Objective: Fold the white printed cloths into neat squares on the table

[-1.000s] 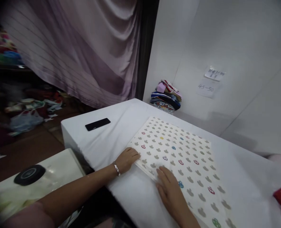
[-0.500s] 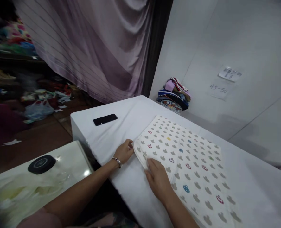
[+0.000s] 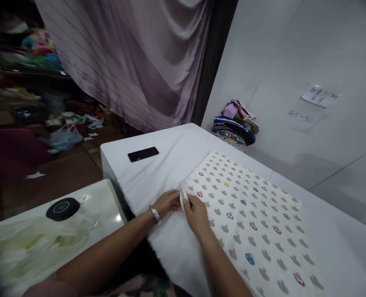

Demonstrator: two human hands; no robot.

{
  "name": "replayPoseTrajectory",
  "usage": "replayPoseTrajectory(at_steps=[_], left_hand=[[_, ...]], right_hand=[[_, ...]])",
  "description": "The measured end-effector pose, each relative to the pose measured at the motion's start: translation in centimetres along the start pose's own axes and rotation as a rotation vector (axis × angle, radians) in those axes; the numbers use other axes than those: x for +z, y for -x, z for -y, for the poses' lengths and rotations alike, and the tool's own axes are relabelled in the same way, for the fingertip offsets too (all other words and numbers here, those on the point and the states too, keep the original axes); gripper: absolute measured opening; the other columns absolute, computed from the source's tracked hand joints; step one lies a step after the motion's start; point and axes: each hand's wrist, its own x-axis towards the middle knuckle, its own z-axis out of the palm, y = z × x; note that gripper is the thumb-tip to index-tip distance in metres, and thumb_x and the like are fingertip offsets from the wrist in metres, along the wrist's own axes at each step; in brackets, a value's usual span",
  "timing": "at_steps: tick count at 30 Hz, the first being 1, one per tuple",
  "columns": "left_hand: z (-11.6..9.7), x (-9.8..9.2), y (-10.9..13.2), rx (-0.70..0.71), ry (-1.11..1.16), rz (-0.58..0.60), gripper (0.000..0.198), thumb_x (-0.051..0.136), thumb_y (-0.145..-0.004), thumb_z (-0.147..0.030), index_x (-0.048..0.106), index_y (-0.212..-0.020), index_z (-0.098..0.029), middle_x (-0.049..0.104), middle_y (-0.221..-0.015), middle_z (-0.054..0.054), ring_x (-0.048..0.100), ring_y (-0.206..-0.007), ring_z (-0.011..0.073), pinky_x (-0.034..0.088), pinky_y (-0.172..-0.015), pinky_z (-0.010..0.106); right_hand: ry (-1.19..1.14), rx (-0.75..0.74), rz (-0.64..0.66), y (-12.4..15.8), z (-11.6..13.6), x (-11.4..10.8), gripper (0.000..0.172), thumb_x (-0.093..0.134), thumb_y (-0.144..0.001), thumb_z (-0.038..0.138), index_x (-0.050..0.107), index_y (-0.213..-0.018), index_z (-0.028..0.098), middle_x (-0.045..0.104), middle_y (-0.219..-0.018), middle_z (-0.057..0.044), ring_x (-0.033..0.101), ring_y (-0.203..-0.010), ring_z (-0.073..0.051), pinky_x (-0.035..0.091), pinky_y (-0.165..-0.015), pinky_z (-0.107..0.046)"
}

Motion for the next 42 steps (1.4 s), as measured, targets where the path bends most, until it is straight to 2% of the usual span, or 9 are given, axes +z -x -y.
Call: replayPoseTrajectory(at_steps=[6,11,15,20,25,29,31,36,42], left_hand=[[0.5,0.1,-0.4,0.055,-0.184,-0.042,0.035,0.069,-0.061,-0.044,0.054,-0.073,-0.015,0.056,-0.056,-0.003,0.052,-0.047,0.0089,0.045,-0.045,0.022],[0.5,0.6,-0.7,0.077,-0.282,-0.082,0.034,0.068,-0.061,-0.044,0.050,-0.067,-0.016,0.053,-0.052,-0.005,0.049,-0.043,0.0085,0.041,-0.040,0.020],[0.6,0.6,-0.8,0.089,-0.261,-0.083,0.036,0.068,-0.060,-0.046,0.048,-0.066,-0.017,0.052,-0.052,-0.005,0.049,-0.043,0.0078,0.040,-0.040,0.020],[1.1,0.1,-1.0,0.084,-0.189,-0.037,0.037,0.066,-0.060,-0.049,0.050,-0.067,-0.016,0.050,-0.051,-0.006,0.049,-0.044,0.0086,0.040,-0.042,0.021],[1.4,-0.1,-0.9,0.096,-0.127,-0.013,0.040,0.067,-0.059,-0.051,0.050,-0.069,-0.016,0.049,-0.051,-0.006,0.048,-0.043,0.0077,0.041,-0.045,0.022],[1.4,-0.1,-0.8,0.111,-0.090,-0.001,0.041,0.068,-0.058,-0.051,0.050,-0.068,-0.016,0.051,-0.051,-0.005,0.049,-0.044,0.0079,0.042,-0.046,0.023],[1.3,0.0,-0.7,0.114,-0.081,0.005,0.041,0.068,-0.058,-0.051,0.050,-0.067,-0.016,0.052,-0.050,-0.005,0.049,-0.043,0.0079,0.043,-0.047,0.023],[1.5,0.1,-0.7,0.139,-0.058,0.016,0.038,0.067,-0.060,-0.049,0.050,-0.067,-0.016,0.053,-0.051,-0.005,0.051,-0.044,0.0083,0.045,-0.048,0.024],[1.8,0.0,-1.0,0.165,-0.081,-0.023,0.033,0.064,-0.061,-0.046,0.050,-0.065,-0.016,0.052,-0.048,-0.006,0.049,-0.042,0.0081,0.041,-0.046,0.022]], right_hand=[[0.044,0.081,-0.018,0.4,-0.3,0.4,0.043,0.046,-0.083,0.033,0.048,-0.122,0.017,0.063,-0.075,-0.001,0.052,-0.052,-0.012,0.040,-0.050,-0.022],[0.050,0.070,0.017,0.6,-0.1,0.0,0.033,0.045,-0.080,0.028,0.049,-0.111,0.019,0.063,-0.073,0.000,0.053,-0.052,-0.013,0.037,-0.048,-0.022],[-0.010,0.067,-0.004,0.5,-0.3,-0.5,0.026,0.039,-0.083,0.029,0.051,-0.104,0.019,0.058,-0.064,0.002,0.050,-0.049,-0.012,0.033,-0.047,-0.022],[-0.051,0.086,-0.032,0.3,-0.7,-0.8,0.024,0.037,-0.083,0.027,0.054,-0.099,0.019,0.053,-0.059,0.004,0.048,-0.051,-0.013,0.033,-0.050,-0.023],[-0.015,0.071,-0.059,0.3,-0.8,-1.3,0.022,0.035,-0.086,0.026,0.055,-0.091,0.019,0.054,-0.065,0.002,0.050,-0.059,-0.014,0.037,-0.058,-0.024],[0.143,-0.018,-0.135,0.5,-0.5,-1.2,0.022,0.035,-0.088,0.029,0.055,-0.087,0.019,0.056,-0.077,-0.002,0.052,-0.070,-0.015,0.039,-0.064,-0.026],[0.270,-0.086,-0.128,0.7,-0.3,-0.8,0.021,0.035,-0.088,0.028,0.054,-0.083,0.019,0.056,-0.079,-0.004,0.052,-0.074,-0.016,0.040,-0.068,-0.027],[0.444,-0.172,-0.030,1.0,-0.1,0.4,0.025,0.032,-0.090,0.023,0.057,-0.096,0.018,0.059,-0.082,-0.006,0.055,-0.077,-0.017,0.040,-0.067,-0.026],[0.463,-0.192,-0.032,1.3,0.5,0.7,0.028,0.033,-0.091,0.026,0.057,-0.103,0.017,0.060,-0.082,-0.006,0.056,-0.077,-0.016,0.040,-0.067,-0.025]])
